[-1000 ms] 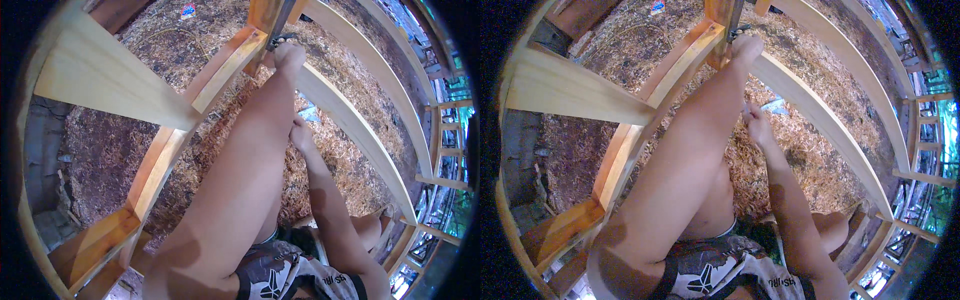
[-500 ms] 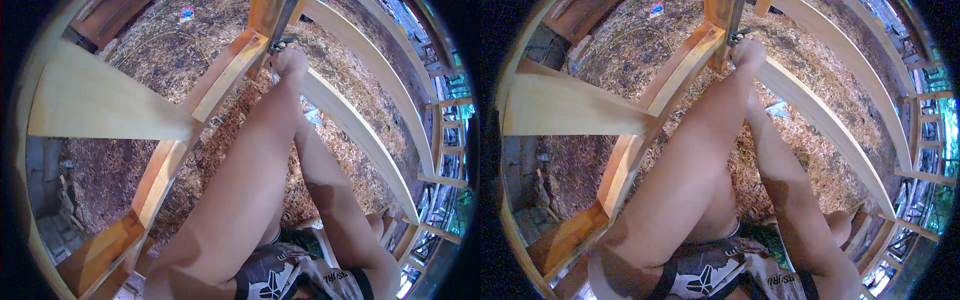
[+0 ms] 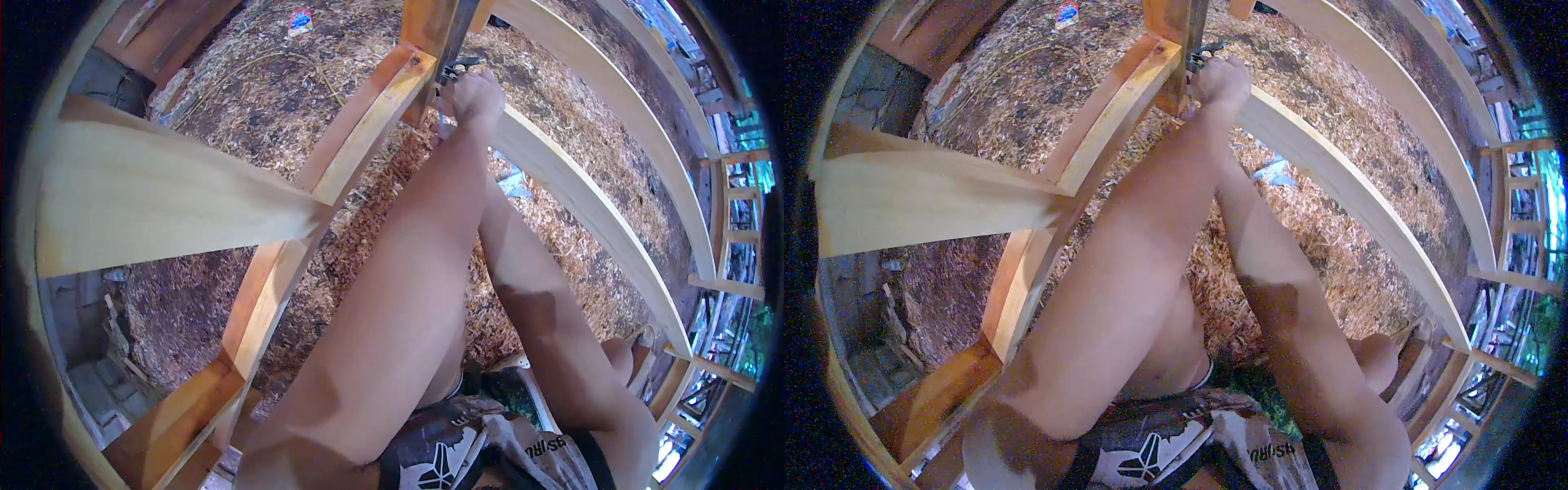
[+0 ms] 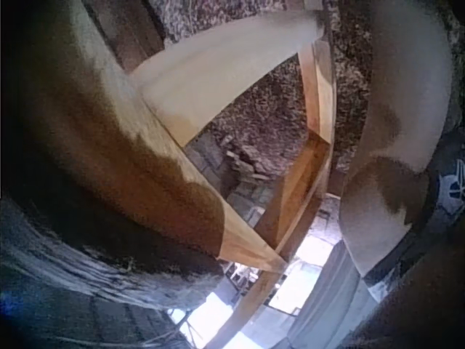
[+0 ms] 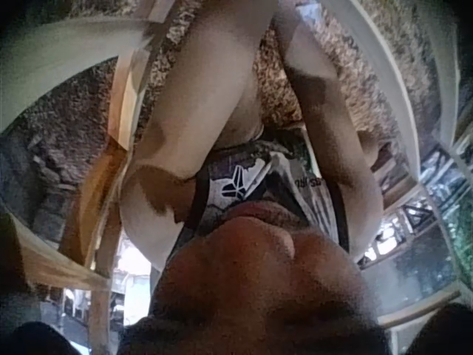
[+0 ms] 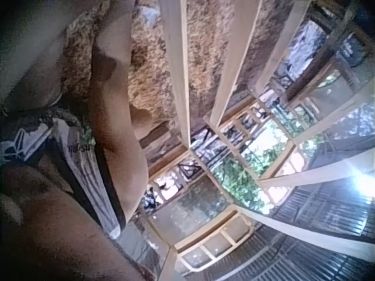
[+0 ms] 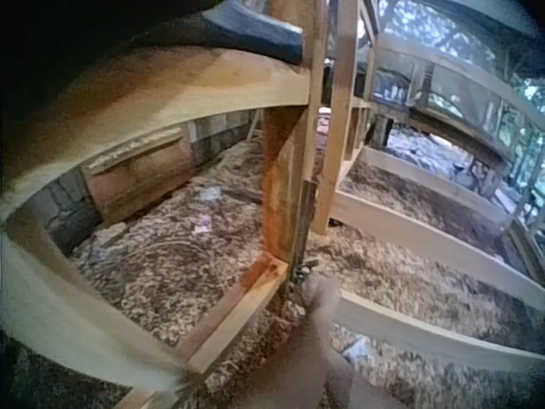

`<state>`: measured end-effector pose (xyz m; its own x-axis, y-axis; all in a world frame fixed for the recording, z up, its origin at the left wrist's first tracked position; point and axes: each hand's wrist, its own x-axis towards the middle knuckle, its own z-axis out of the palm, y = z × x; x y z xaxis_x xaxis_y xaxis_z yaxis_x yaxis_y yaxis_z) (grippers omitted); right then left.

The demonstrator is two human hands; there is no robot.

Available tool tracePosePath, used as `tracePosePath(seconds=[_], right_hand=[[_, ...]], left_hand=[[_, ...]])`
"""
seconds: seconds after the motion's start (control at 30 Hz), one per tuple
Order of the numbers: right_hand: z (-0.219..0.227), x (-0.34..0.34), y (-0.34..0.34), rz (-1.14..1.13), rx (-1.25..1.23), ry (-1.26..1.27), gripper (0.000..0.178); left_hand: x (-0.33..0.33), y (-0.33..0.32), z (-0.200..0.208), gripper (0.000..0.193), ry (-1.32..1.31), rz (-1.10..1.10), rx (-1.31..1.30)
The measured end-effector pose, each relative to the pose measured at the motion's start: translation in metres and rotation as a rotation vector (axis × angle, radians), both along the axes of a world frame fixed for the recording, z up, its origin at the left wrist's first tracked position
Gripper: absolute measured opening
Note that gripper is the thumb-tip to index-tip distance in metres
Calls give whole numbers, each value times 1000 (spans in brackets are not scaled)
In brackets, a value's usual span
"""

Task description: The person uses a combination square and a pencil to mark measurements on a wooden frame, then uses a tool to tighten hardware on the frame while crouching within the structure on a floor covered in wood shavings.

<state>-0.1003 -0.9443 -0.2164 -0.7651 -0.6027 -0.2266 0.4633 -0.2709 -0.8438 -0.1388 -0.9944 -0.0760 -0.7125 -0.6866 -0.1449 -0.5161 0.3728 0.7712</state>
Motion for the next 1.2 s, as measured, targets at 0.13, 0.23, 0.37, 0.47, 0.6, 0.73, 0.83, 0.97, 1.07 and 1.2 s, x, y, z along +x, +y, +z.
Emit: tracePosePath(seconds=[0.13,0.23,0.37,0.47,0.6,0.73,0.83,0.97,1.07,1.2], right_hand=[[10,5,-9,15,41,-40,21],[15,6,-11,25,78,-66,19],[21,8,-13,30,124,-99,18],[27,10,-18,41,166,-115,17],[36,12,-24,62,201,-145,16],[28,6,-29,91,355,-45,19],[15,5,-26,-49,52,-301,19],[36,26,-57,-9,99,-341,19],[33,21,-56,-74,87,-347,19],[14,12,-37,-132,82,-259,22]], left_hand=[[2,-3,2,48,-21,65,40],[-2,-5,1,48,-22,87,70],[-1,-5,3,48,-27,50,73],[4,-6,3,45,12,52,83],[6,-7,4,43,72,91,118],[0,-5,2,43,72,60,143],[-6,3,-3,45,15,62,141],[-10,-30,-30,42,29,80,-6],[-16,-23,-24,42,23,19,-17],[-7,5,0,45,-66,81,99]])
